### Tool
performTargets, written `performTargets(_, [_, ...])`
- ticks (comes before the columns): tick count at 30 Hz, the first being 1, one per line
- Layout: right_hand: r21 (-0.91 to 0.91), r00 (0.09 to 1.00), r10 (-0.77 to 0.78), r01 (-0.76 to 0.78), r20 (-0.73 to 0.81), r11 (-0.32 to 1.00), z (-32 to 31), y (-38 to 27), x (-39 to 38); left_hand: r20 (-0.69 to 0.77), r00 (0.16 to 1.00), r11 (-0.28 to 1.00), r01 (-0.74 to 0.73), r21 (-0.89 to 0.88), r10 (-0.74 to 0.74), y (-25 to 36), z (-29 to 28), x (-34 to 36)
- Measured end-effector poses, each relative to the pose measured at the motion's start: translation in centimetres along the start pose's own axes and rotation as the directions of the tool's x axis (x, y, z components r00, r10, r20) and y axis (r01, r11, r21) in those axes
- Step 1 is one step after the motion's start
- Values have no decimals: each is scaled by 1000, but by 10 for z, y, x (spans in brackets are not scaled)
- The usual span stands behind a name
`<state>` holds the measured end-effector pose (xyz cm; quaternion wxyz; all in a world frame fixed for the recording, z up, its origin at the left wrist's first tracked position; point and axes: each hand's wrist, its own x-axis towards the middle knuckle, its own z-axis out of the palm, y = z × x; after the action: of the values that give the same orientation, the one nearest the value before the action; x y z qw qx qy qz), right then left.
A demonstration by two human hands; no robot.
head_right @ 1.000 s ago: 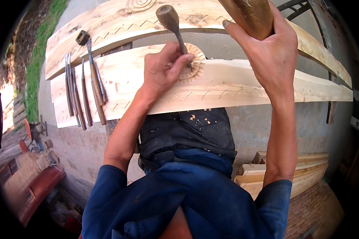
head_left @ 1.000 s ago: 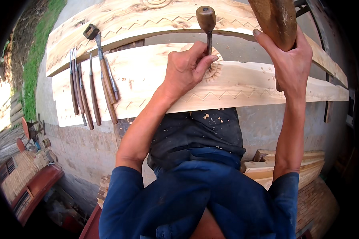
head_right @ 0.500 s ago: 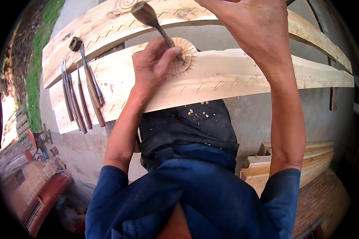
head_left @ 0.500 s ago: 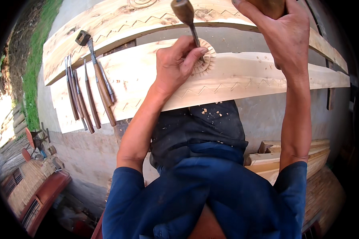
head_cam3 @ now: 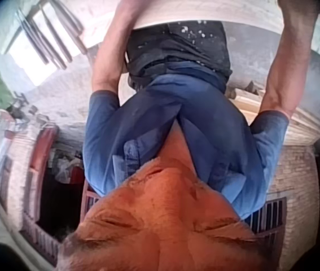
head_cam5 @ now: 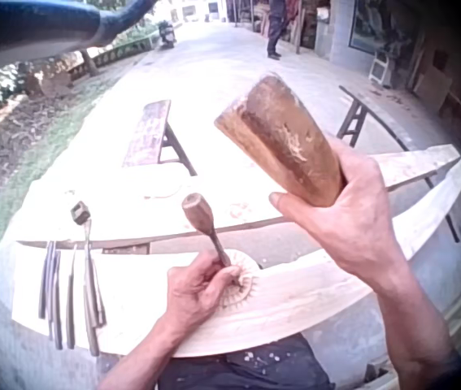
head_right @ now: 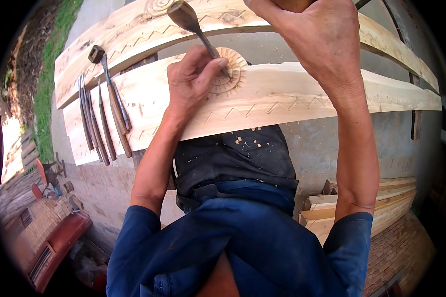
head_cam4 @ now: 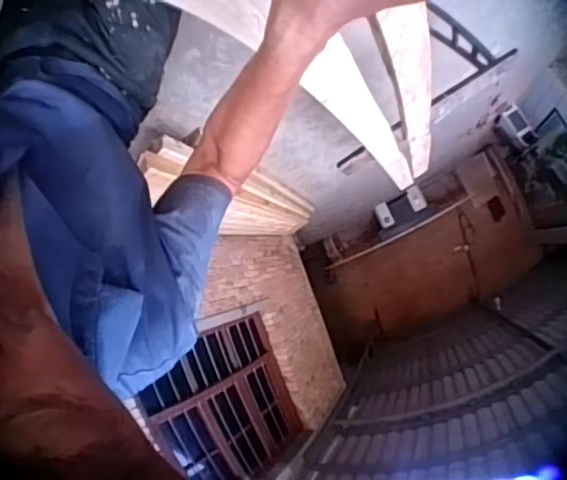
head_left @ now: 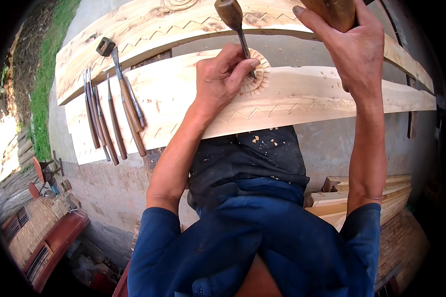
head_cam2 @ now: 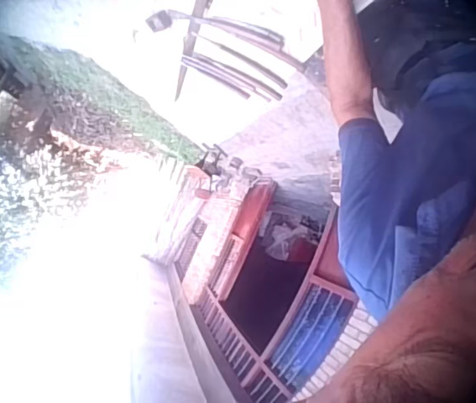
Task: The person uses a gouge and a wooden mallet to carve a decorative circular pattern and a zigzag border into a wooden board, striking the tool with the mallet to remove shavings.
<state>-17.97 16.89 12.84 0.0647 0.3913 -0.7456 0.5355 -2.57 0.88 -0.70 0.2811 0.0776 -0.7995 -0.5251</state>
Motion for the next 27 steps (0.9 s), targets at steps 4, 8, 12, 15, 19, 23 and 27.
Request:
performTargets(4, [413, 993, 49, -88, 105, 906, -5, 25, 8, 83, 996, 998, 10, 60, -15, 7, -2, 0])
performTargets(8, [61, 997, 53, -55, 48, 997, -2, 0, 3, 12, 1000, 998, -28, 47, 27, 3, 0, 0])
performTargets(12, [66, 996, 64, -68, 54, 996, -1, -2, 4, -6, 999, 998, -53, 34, 53, 3, 2, 0])
performTargets(15, [-47, 999, -34, 33, -22, 998, 6, -12, 3, 24, 997, 993, -69, 94, 67, 3, 2, 0])
performTargets(19, [20, 996, -73, 74, -48, 997, -10, -24, 24, 65, 997, 992, -56, 114, 49, 10, -2, 0])
performTargets(23, [1, 991, -134, 134, -1, 991, -9, -48, 41, 106, 994, 985, -32, 167, 15, 11, -4, -2])
performTargets(27, [-526, 889, -221, 421, 401, 739, -3, -58, 53, 91, 994, 985, -79, 156, 65, 11, -4, -3])
